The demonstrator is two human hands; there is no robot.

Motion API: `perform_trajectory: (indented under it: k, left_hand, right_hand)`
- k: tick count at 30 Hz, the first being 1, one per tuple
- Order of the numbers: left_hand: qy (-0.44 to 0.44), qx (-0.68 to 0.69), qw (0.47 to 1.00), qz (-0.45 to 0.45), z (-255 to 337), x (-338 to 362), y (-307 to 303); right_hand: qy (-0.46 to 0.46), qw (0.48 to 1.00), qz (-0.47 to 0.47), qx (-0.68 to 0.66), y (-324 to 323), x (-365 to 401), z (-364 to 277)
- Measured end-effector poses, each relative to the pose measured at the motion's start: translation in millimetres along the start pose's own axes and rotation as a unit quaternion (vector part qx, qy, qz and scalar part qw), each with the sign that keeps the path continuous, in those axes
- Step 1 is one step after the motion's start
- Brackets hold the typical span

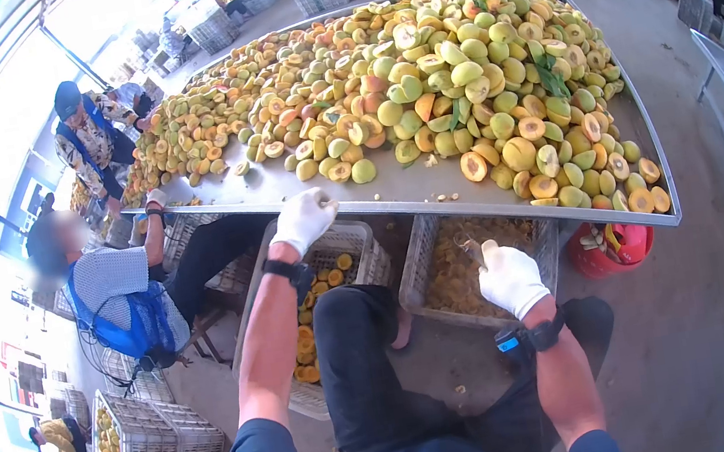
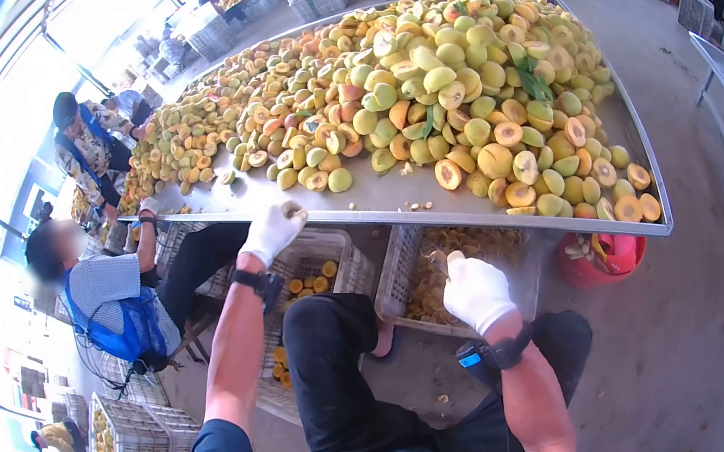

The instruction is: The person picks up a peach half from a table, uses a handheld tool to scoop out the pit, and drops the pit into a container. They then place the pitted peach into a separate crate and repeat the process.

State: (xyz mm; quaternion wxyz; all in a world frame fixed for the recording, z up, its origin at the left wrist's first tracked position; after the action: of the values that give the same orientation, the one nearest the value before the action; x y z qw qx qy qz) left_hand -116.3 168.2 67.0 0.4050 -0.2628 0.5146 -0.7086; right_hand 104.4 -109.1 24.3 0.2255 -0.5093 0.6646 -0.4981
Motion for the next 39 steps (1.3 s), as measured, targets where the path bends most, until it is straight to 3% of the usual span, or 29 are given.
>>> perform_trajectory:
  k: [3,10,14,17,18,20,22,23,24,25,28,30,32,33,35,38,39]
  left_hand:
    - [0.04,0.022,0.998,0.033,21.1,-38.8,35.9]
    - [0.076,-0.135,0.984,-0.086,37.1,-111.9,84.0]
    - [-0.031,-0.109,0.984,-0.136,10.5,-137.8,101.5]
    - [-0.087,-0.057,0.983,-0.148,14.5,-115.0,91.4]
    - [-0.096,-0.086,0.988,-0.081,29.2,-95.8,80.7]
    - [-0.101,-0.102,0.986,-0.09,40.7,-82.3,77.4]
    - [-0.049,-0.063,0.995,-0.06,25.0,-86.7,88.4]
    - [-0.064,0.068,0.995,-0.046,20.1,-88.2,88.1]
    - [-0.077,0.198,0.977,-0.034,19.7,-87.1,86.4]
    - [-0.141,0.42,0.896,-0.037,35.7,-68.7,73.9]
    - [-0.16,0.679,0.695,-0.176,60.4,-41.1,71.9]
    - [-0.127,0.7,0.673,-0.204,91.6,-10.0,58.3]
    - [-0.071,0.764,0.574,-0.285,120.4,14.7,58.4]
    - [-0.071,0.767,0.569,-0.288,132.4,24.6,61.2]
    - [-0.1,0.807,0.503,-0.294,153.2,39.9,71.2]
    - [-0.078,0.818,0.464,-0.331,157.9,47.0,103.8]
    - [-0.113,0.815,0.472,-0.316,161.3,49.0,108.7]
  right_hand:
    - [-0.001,1.0,-0.003,0.01,3.3,1.6,2.0]
    - [0.007,0.999,-0.006,0.035,13.6,7.7,23.6]
    - [0.005,0.999,0.005,0.034,16.9,8.5,29.4]
    - [-0.003,1.0,0.01,0.028,16.2,11.0,28.2]
    - [-0.005,1.0,0.012,0.023,14.6,10.9,26.0]
    - [-0.003,1.0,0.009,0.01,13.7,10.3,22.8]
    - [-0.002,1.0,0.008,0.002,10.0,10.8,19.6]
    - [-0.008,1.0,0.022,-0.004,6.6,11.3,16.7]
    - [-0.013,0.999,0.036,-0.011,3.9,11.6,14.7]
    - [-0.012,0.999,0.039,-0.014,3.2,11.0,13.8]
    - [-0.025,0.992,0.098,-0.076,2.3,10.2,5.9]
    - [-0.08,0.97,0.185,-0.134,-3.3,12.3,-1.2]
    - [-0.095,0.963,0.206,-0.145,-3.6,11.9,-7.1]
    - [-0.115,0.95,0.233,-0.171,-6.9,12.9,-11.0]
    - [-0.146,0.932,0.267,-0.197,-10.2,13.9,-14.4]
    - [-0.139,0.932,0.273,-0.196,-9.9,12.6,-12.8]
    - [-0.135,0.933,0.275,-0.189,-9.5,11.8,-11.8]
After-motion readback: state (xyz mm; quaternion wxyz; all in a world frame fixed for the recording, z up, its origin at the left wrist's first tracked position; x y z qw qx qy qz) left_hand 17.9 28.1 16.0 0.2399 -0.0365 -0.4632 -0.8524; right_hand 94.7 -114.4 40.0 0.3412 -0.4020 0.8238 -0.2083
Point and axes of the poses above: each hand's wrist, its own x-axis away from the middle knuckle, its own y-axis out of the palm, z = x × y, the point moved 5 cm from there along -x, towards the middle knuckle, and after that the axes turned 3 degrees about x, right-handed, at the moved point
